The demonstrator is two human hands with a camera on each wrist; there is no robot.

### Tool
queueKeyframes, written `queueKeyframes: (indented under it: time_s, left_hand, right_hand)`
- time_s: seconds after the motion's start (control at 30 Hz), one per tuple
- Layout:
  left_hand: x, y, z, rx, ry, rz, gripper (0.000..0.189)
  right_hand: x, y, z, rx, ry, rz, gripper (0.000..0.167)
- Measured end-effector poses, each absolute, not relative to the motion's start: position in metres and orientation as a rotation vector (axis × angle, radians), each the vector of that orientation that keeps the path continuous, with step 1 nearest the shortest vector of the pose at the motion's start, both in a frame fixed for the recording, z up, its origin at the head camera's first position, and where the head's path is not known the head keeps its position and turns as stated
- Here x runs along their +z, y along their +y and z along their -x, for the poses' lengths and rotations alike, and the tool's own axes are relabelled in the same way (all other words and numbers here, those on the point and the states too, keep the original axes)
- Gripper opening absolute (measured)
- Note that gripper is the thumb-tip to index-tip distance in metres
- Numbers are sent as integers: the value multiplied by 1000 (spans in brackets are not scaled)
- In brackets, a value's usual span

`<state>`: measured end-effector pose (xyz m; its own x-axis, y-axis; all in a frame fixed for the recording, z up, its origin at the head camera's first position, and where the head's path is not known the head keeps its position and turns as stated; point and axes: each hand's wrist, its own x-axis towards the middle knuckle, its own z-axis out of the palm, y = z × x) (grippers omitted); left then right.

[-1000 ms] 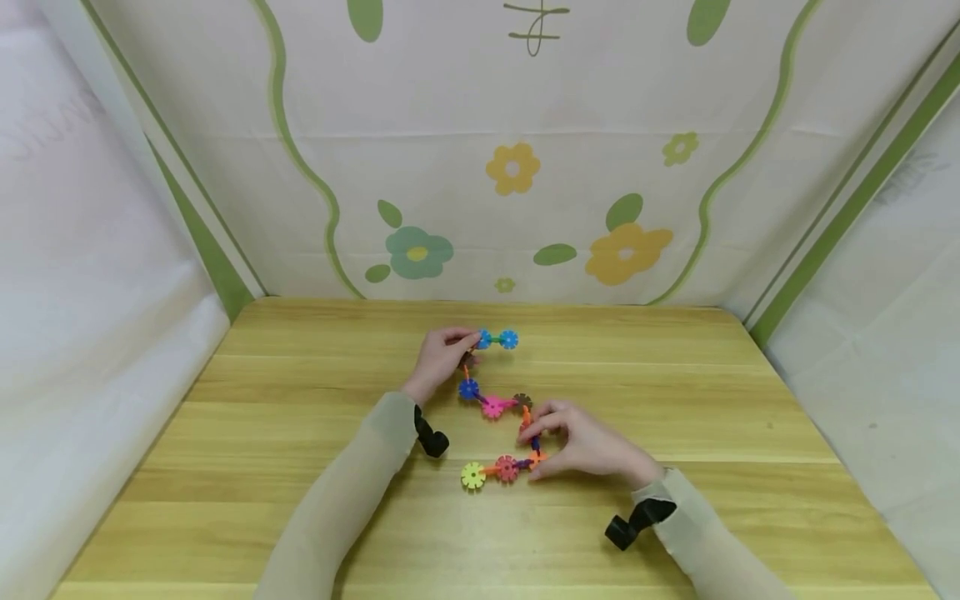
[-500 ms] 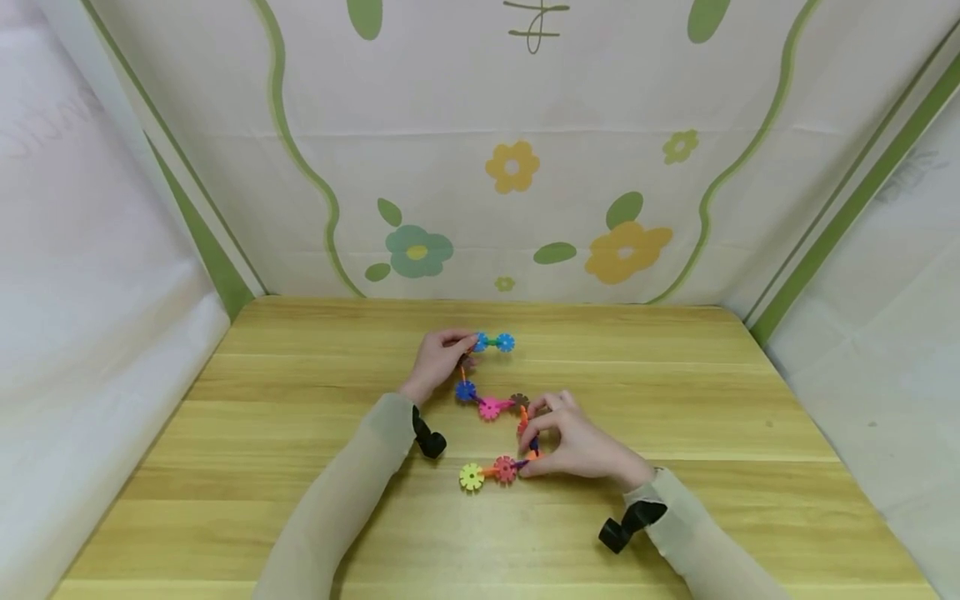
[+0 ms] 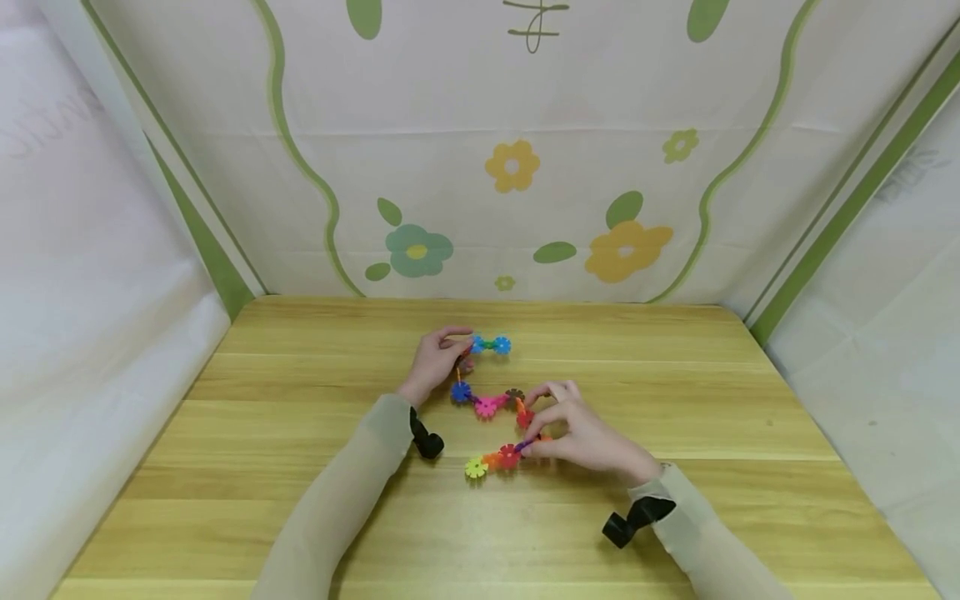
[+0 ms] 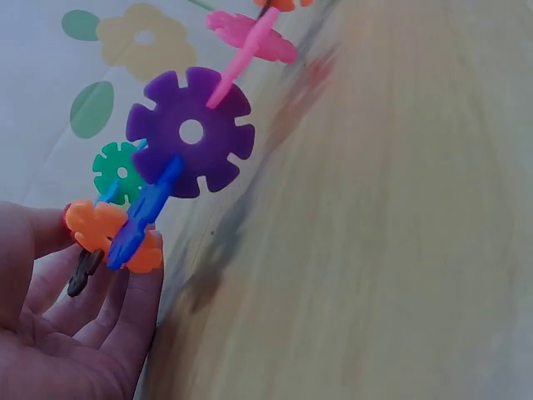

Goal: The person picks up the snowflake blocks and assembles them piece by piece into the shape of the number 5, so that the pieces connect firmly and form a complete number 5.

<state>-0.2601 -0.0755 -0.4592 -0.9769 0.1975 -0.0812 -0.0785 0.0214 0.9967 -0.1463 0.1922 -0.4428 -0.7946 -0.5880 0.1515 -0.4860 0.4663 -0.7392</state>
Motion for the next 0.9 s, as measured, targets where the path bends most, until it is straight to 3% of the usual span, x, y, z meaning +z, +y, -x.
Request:
queueKeyframes:
  time_s: [0.37, 0.6, 0.9]
  left_hand:
    - [-462, -81, 262, 1940, 2167, -198, 28]
    - [-460, -82, 261, 1887, 2065, -247, 34]
    - [-454, -86, 254, 1923, 1911, -254, 69]
  right_hand:
    - [-406, 195, 157, -1604, 2388, 928, 5]
    - [-380, 196, 165, -1915, 2134, 707, 8]
    - [-353, 197, 178, -2162, 1895, 486, 24]
